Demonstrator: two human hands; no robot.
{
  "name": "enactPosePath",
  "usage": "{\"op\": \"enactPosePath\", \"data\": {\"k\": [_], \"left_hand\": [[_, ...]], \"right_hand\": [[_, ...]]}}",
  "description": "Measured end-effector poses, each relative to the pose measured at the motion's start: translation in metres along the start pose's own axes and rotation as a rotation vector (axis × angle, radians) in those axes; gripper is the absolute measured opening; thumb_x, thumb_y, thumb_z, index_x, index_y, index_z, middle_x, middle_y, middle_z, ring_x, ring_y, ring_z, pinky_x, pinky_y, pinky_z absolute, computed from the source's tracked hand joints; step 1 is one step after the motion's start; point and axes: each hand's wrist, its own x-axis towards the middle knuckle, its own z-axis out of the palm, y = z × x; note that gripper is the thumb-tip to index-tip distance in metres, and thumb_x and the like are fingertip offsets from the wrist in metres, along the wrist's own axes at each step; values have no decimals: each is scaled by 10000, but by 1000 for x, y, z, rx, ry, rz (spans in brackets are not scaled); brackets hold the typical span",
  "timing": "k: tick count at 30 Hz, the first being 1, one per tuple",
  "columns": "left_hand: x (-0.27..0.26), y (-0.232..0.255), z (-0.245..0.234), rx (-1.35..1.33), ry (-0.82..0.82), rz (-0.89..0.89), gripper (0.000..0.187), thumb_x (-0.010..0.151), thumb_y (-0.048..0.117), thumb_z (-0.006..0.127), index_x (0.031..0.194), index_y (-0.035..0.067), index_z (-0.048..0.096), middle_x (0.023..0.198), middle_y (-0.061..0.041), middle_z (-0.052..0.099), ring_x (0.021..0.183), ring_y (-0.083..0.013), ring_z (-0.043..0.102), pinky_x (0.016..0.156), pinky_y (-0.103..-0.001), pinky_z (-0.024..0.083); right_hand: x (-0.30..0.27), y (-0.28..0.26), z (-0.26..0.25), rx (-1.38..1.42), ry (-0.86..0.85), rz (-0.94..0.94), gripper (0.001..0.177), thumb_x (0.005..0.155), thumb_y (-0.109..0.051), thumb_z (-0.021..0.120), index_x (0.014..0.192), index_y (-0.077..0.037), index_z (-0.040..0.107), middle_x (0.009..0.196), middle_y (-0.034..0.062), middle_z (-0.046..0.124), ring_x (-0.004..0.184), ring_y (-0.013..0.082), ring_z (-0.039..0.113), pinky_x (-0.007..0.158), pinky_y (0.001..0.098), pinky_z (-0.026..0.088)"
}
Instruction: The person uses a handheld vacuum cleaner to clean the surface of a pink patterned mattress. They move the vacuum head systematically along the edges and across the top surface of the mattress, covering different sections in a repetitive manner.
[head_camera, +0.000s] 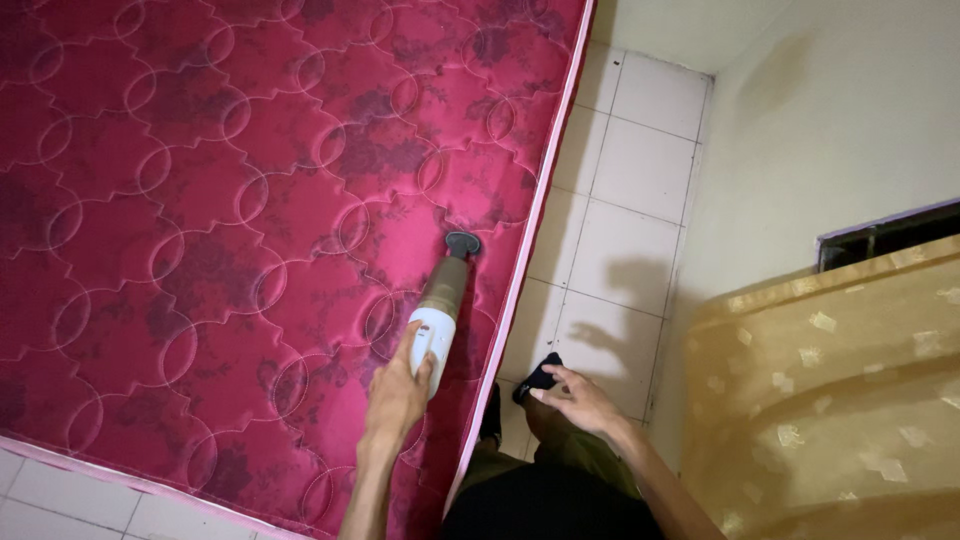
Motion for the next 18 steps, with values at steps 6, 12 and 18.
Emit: {"op": "enactPosePath", "data": {"k": [6, 12, 18], "left_hand": [[35, 14, 13, -46, -1, 28, 576, 997, 332, 518, 1558, 312, 391, 981, -313, 742, 993, -435, 766, 989, -525, 571], [75, 32, 17, -4, 34, 110, 597, 977, 311, 577, 1545, 321, 393, 1021, -360, 698, 1066, -527, 668, 1001, -577, 509], [123, 53, 29, 50, 67, 168, 604, 982, 314, 588, 1553, 327, 389, 1050, -361, 693, 1072, -556, 643, 986, -597, 498]], "right_hand": [[5, -6, -4, -6, -35, 54, 816, 876, -654, 598, 1541, -217, 419, 1576, 121, 441, 1407, 285, 502, 1159, 505, 426], [6, -5, -7, 2, 2, 10, 831, 870, -667, 620, 1525, -191, 436, 1563, 132, 469, 1395, 294, 525, 1178, 488, 431], [5, -13, -14, 0, -41, 52, 819, 882, -647, 607, 1541, -199, 418, 1568, 125, 464, 1415, 306, 500, 1163, 510, 413]]}}
